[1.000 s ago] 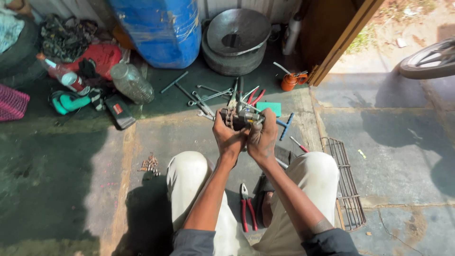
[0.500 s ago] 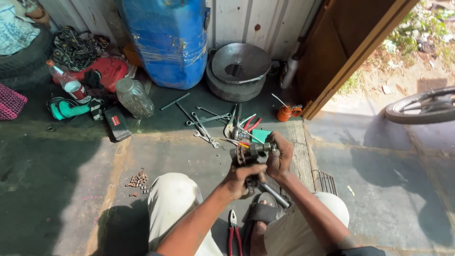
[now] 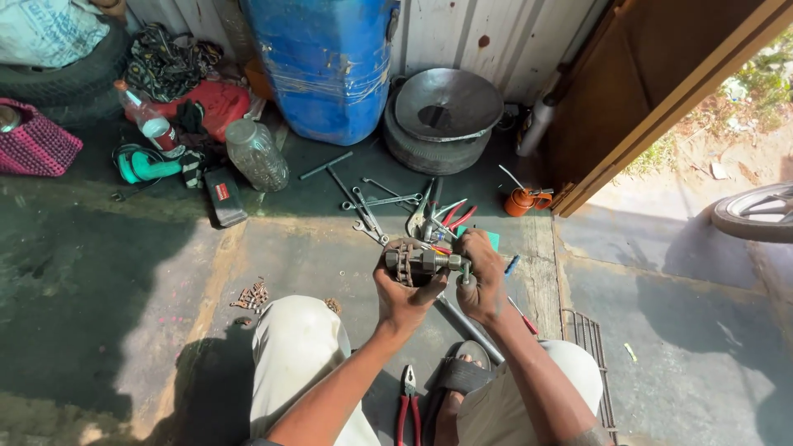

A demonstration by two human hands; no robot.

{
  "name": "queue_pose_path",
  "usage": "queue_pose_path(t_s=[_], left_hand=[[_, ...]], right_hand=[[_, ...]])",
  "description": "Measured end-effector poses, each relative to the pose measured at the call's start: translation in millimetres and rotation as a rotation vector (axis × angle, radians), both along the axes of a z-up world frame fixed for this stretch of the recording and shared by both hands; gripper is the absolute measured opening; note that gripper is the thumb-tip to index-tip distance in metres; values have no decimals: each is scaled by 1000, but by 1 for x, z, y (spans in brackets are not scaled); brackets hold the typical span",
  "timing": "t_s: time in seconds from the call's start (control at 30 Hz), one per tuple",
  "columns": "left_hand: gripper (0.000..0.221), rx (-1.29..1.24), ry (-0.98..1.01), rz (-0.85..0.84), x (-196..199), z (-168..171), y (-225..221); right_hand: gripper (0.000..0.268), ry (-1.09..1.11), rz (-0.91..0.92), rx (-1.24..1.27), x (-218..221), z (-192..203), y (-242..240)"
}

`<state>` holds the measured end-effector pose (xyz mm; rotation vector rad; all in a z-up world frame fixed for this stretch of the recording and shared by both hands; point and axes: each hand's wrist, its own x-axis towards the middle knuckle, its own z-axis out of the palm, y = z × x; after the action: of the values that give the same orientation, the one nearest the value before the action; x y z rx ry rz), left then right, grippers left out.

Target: The person sits on the floor of a motorcycle repair shop and uses a chain breaker tool to press the pin on a motorcycle chain, holding the chain in the tool and turning the tool's handle by hand while working on the chain links.

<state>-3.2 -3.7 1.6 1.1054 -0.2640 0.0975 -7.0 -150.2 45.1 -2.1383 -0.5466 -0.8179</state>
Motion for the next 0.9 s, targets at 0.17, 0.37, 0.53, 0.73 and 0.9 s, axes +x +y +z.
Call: queue_pose_path(t_s=[0.17,0.37,0.53,0.73,0.9], left_hand=[[60,150,-158,170,6,1,0],[37,222,-36,310,11,8,0],[36,203,-27,399,20,14,5],[39,85,-15,389,21,12,2],[50,-153,53,274,22,9,4]], right_hand=[[66,-85,81,27,0,-2,7],[70,2,-58,79,1,-18,20],[72,-44,-123,27,-2,-5,38],[77,-56,-176,94,5,-6,53],[79,-48,-280,138,5,-6,69]])
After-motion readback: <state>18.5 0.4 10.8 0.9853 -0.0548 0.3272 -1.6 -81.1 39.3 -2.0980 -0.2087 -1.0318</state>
